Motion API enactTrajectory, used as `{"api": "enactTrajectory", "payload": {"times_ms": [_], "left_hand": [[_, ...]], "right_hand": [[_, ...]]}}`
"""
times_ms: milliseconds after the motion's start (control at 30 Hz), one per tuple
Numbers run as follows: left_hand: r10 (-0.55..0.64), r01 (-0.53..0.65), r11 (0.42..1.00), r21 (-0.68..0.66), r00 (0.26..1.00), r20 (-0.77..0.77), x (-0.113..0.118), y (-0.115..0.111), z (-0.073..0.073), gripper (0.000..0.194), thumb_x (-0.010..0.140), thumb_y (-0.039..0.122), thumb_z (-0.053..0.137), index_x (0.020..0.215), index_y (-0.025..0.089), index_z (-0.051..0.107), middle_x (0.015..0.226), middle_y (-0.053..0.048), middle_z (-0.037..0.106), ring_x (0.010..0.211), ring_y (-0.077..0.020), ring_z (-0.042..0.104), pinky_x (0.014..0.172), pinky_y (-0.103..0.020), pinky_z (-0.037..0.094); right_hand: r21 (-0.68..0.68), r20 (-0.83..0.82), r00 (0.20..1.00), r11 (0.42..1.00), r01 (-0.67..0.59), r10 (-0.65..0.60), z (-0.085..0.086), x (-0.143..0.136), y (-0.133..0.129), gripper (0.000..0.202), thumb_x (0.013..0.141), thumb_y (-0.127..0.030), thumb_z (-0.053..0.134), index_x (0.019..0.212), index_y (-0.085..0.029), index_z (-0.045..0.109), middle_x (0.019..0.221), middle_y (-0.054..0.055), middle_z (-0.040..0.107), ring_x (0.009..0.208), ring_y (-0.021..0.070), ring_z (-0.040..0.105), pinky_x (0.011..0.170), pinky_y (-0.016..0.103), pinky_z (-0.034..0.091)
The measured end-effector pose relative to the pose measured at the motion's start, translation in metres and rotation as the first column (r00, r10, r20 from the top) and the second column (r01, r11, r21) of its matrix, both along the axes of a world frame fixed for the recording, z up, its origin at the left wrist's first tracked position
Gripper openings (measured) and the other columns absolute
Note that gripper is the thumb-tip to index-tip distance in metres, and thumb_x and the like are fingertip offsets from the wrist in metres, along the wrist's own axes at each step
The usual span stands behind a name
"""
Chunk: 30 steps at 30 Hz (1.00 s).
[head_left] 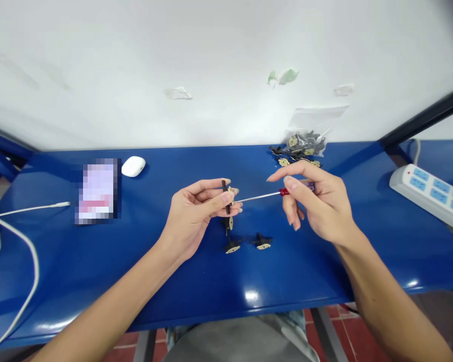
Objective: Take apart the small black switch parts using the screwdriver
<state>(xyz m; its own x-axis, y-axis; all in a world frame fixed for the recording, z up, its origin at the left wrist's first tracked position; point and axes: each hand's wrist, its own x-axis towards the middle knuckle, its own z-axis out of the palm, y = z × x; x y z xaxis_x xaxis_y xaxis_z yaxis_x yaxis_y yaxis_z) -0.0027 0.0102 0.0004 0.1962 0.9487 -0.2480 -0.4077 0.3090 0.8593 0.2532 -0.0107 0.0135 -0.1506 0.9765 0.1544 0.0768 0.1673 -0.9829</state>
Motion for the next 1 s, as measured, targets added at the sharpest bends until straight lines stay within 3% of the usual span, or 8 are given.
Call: {"api": "enactTrajectory", "payload": {"times_ms": [100,267,433,600,667,833,1000], "left_hand": [[0.003,-0.003,1.000,0.015,1.000,-0.005,-0.002,-0.001,-0.002,0.041,0.075,0.027,0.112,0.107,0.014,0.090,0.100,-0.012,0.092,0.074,-0.0225,0.088,0.078,-0.034,0.075],[-0.009,0.009,1.000,0.030,1.000,-0.003,-0.002,-0.002,-0.006,0.041,0.075,0.026,0.112,0.107,0.014,0.089,0.100,-0.012,0.092,0.077,-0.0245,0.089,0.078,-0.033,0.075],[0.004,-0.005,0.999,0.033,1.000,0.013,-0.003,0.000,-0.008,0.041,0.075,0.025,0.112,0.107,0.013,0.089,0.097,-0.010,0.092,0.079,-0.0233,0.089,0.082,-0.034,0.075],[0.013,-0.014,0.999,0.031,1.000,0.026,-0.004,0.001,-0.006,0.041,0.075,0.023,0.112,0.107,0.014,0.089,0.098,-0.010,0.093,0.075,-0.0229,0.089,0.080,-0.034,0.075],[0.019,-0.020,0.999,0.033,0.999,0.036,-0.005,0.002,-0.006,0.041,0.074,0.022,0.112,0.107,0.014,0.089,0.099,-0.010,0.093,0.076,-0.0227,0.089,0.080,-0.033,0.075],[0.053,-0.054,0.998,0.024,0.997,0.049,-0.006,0.006,-0.010,0.041,0.073,0.021,0.112,0.106,0.013,0.089,0.097,-0.008,0.093,0.078,-0.0216,0.089,0.080,-0.030,0.076],[0.055,-0.055,0.998,-0.005,0.997,0.055,-0.007,0.006,-0.012,0.040,0.074,0.023,0.112,0.106,0.014,0.090,0.095,-0.007,0.092,0.076,-0.0193,0.089,0.078,-0.027,0.075]], "right_hand": [[-0.001,0.000,1.000,1.000,-0.004,0.004,-0.004,-0.001,0.002,0.023,0.117,-0.045,0.068,0.123,-0.027,0.080,0.057,-0.006,0.064,0.043,0.0162,0.058,0.044,0.031,0.043],[0.084,-0.044,0.999,0.996,0.014,-0.011,-0.009,0.000,0.004,0.018,0.111,-0.041,0.078,0.125,-0.030,0.078,0.083,0.000,0.075,0.064,0.0193,0.067,0.050,0.032,0.047],[0.035,0.007,1.000,0.999,0.001,-0.001,-0.011,-0.001,0.005,0.019,0.115,-0.041,0.073,0.121,-0.026,0.081,0.059,-0.004,0.068,0.045,0.0158,0.061,0.043,0.030,0.039],[-0.004,0.017,1.000,1.000,-0.004,0.004,-0.021,-0.002,0.009,0.025,0.117,-0.045,0.070,0.122,-0.024,0.082,0.048,-0.007,0.060,0.034,0.0127,0.047,0.040,0.029,0.031],[-0.002,-0.016,1.000,1.000,-0.001,0.001,-0.026,-0.003,0.011,0.025,0.116,-0.046,0.070,0.122,-0.025,0.082,0.051,-0.007,0.059,0.037,0.0127,0.047,0.043,0.029,0.034],[0.016,-0.108,0.994,1.000,0.006,-0.005,-0.032,-0.003,0.016,0.023,0.108,-0.046,0.080,0.120,-0.027,0.083,0.090,0.001,0.072,0.062,0.0150,0.060,0.048,0.029,0.044],[0.005,-0.084,0.996,1.000,-0.004,0.005,-0.027,-0.006,0.016,0.020,0.113,-0.035,0.076,0.127,-0.025,0.086,0.074,0.000,0.075,0.047,0.0104,0.056,0.044,0.026,0.040]]}}
